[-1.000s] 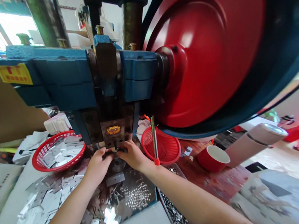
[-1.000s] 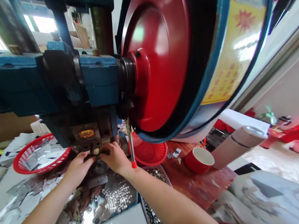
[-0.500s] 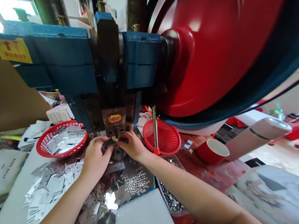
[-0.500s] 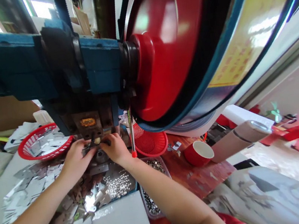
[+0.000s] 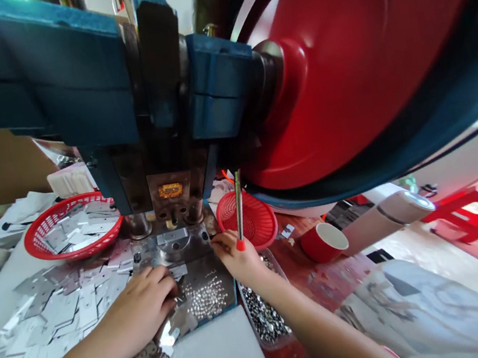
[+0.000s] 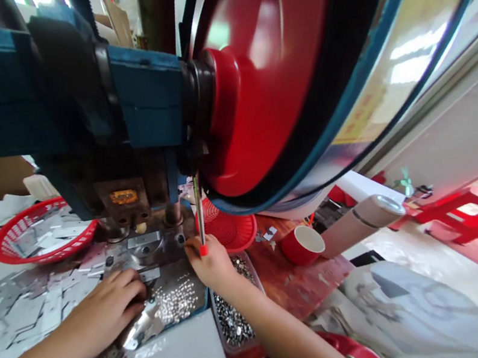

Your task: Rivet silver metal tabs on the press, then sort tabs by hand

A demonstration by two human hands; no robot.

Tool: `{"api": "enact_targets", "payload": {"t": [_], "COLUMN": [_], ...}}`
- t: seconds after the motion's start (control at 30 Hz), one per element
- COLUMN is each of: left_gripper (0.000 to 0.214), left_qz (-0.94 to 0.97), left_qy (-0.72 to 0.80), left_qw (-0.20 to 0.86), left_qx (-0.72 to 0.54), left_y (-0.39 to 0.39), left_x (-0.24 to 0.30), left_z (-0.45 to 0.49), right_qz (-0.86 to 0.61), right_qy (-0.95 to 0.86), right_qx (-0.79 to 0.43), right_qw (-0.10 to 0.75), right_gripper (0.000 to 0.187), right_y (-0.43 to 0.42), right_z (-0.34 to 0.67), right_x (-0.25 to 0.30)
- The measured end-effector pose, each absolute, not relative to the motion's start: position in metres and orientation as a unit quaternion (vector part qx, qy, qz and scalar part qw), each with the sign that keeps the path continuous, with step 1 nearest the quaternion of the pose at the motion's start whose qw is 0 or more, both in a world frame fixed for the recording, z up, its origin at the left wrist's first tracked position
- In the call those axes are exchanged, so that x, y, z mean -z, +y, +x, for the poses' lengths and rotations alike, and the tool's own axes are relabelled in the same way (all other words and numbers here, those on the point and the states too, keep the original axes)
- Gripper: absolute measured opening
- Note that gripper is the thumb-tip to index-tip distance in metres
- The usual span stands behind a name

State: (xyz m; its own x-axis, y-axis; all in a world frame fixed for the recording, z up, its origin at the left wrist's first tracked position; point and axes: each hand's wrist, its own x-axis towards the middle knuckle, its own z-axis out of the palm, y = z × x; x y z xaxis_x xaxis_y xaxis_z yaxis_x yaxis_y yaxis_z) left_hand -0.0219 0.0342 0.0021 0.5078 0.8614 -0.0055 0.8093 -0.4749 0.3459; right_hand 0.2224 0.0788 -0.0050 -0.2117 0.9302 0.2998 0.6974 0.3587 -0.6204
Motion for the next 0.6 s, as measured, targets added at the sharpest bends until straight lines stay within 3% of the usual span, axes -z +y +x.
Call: {"api": "enact_targets", "payload": {"t": [0.17, 0.3, 0.47, 0.6], "left_gripper": [0.009, 0.01, 0.01, 0.009], "left_qz": [0.85, 0.848, 0.853, 0.855], "left_qy": [0.493, 0.492, 0.484, 0.482], "left_qw": [0.154, 0.162, 0.16, 0.167], "left_qx": [-0.101, -0.115, -0.108, -0.096], "left_y": [0.03, 0.03, 0.031, 0.033], "left_x": [-0.003, -0.002, -0.002, -0.003], "left_z": [-0.022, -0.023, -0.025, -0.021], "right_qz": [-0.512, -0.467, -0.454, -0.464], "right_qy": [-0.828, -0.865, -0.871, -0.841], "right_qx": [-0.042, -0.008, -0.024, -0.065], "right_qw": [0.224, 0.183, 0.186, 0.269], "right_gripper": [0.028, 0.019, 0.014, 0.014], "right_y": [0.088, 0.084, 0.074, 0.081], "right_z": [0.21, 0.206, 0.204, 0.201], "right_x": [0.006, 0.001, 0.003, 0.005]}}
